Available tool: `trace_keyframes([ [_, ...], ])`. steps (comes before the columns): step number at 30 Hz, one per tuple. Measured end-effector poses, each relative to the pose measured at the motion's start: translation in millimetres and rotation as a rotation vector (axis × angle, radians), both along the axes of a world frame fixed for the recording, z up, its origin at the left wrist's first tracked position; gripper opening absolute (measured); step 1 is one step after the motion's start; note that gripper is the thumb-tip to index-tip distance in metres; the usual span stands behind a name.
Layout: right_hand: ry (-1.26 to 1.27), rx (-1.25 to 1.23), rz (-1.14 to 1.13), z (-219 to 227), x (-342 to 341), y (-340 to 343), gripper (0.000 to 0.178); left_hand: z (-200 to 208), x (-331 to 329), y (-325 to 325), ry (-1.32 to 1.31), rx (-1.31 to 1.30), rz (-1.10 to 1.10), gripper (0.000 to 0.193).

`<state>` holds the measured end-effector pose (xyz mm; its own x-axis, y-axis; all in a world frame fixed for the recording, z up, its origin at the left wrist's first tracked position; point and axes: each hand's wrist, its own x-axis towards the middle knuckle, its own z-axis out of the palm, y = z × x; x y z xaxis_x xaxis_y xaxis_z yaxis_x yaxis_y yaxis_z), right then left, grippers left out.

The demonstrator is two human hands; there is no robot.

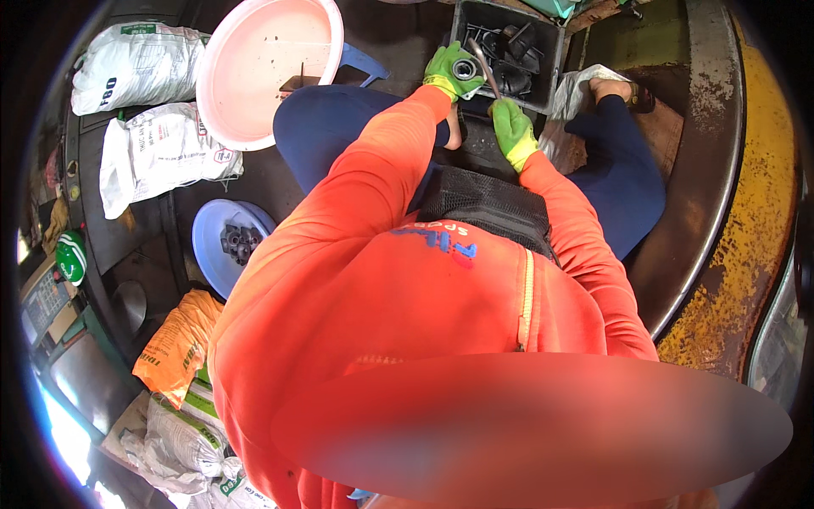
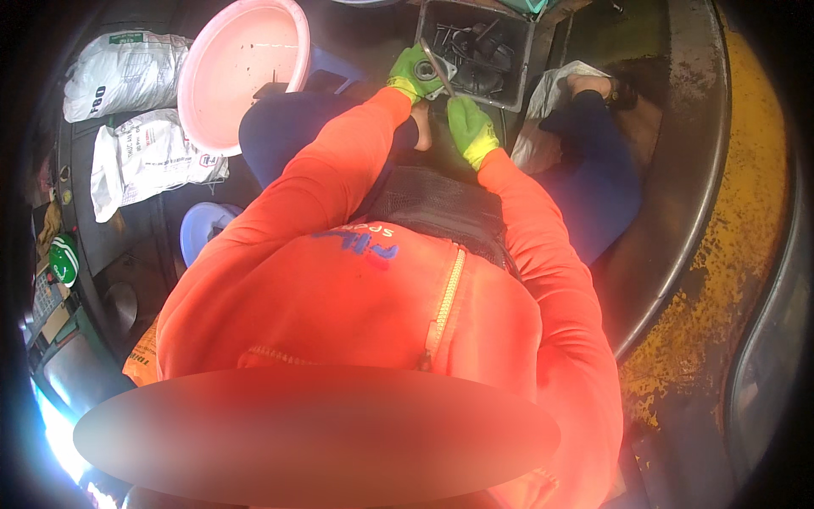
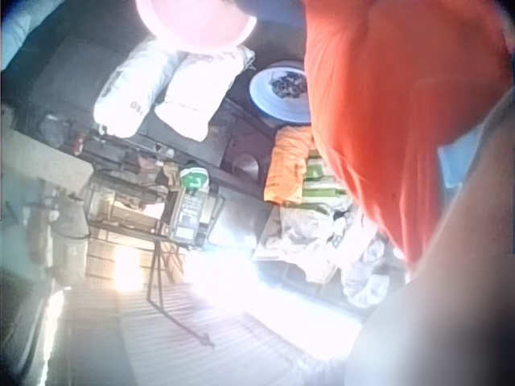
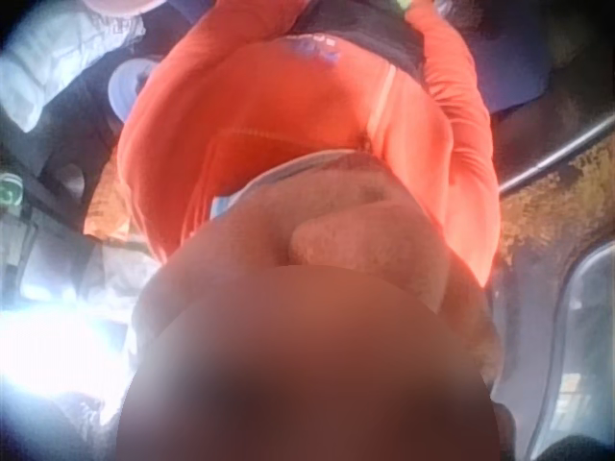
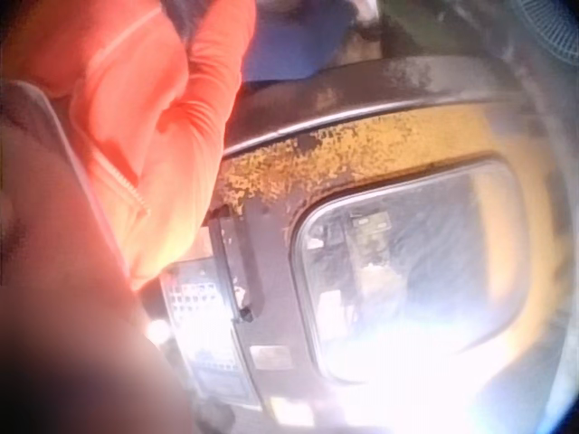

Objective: The person sits on the floor and uses a metal tool to scrape and clean small dark metal parts. They repeatedly pick up each part, scrape its surfaces, and place it into a nearby pink basin. The person handles the parts one at a time and continues the process for the duration of the clip.

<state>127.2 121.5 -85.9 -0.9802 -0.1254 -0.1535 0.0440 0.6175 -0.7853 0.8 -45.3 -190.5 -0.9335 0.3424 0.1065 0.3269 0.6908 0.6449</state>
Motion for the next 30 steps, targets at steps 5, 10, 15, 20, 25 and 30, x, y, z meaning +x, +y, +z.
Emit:
trace_keyframes([
  [5, -0.306, 0.043, -0.099, 6.6, -1.4, -2.7, 0.043, 15.7, -1.6, 1.4, 0.046, -0.112, -0.003, 0.064],
  [10, -0.180, -0.040, -0.099, 14.5, 3.9, 2.6, 0.045, 23.4, 3.8, 1.6, -0.017, -0.061, -0.002, 0.063],
  [15, -0.211, -0.028, -0.109, 11.6, 4.0, 2.2, 0.046, 6.5, 4.3, 2.1, 0.012, -0.025, 0.098, 0.067],
  [20, -0.554, -0.003, -0.114, 11.9, 3.4, -0.3, 0.050, 2.8, -1.5, 2.2, 0.089, -0.066, -0.023, 0.061],
  [25, -0.121, -0.162, -0.137, 18.8, 7.2, 0.3, 0.052, 16.0, 4.0, 0.0, -0.098, -0.035, 0.011, 0.058],
  [30, -0.361, 0.083, -0.039, 21.8, 6.7, 0.9, 0.048, 7.5, 2.0, 2.3, 0.051, -0.177, -0.078, 0.062],
])
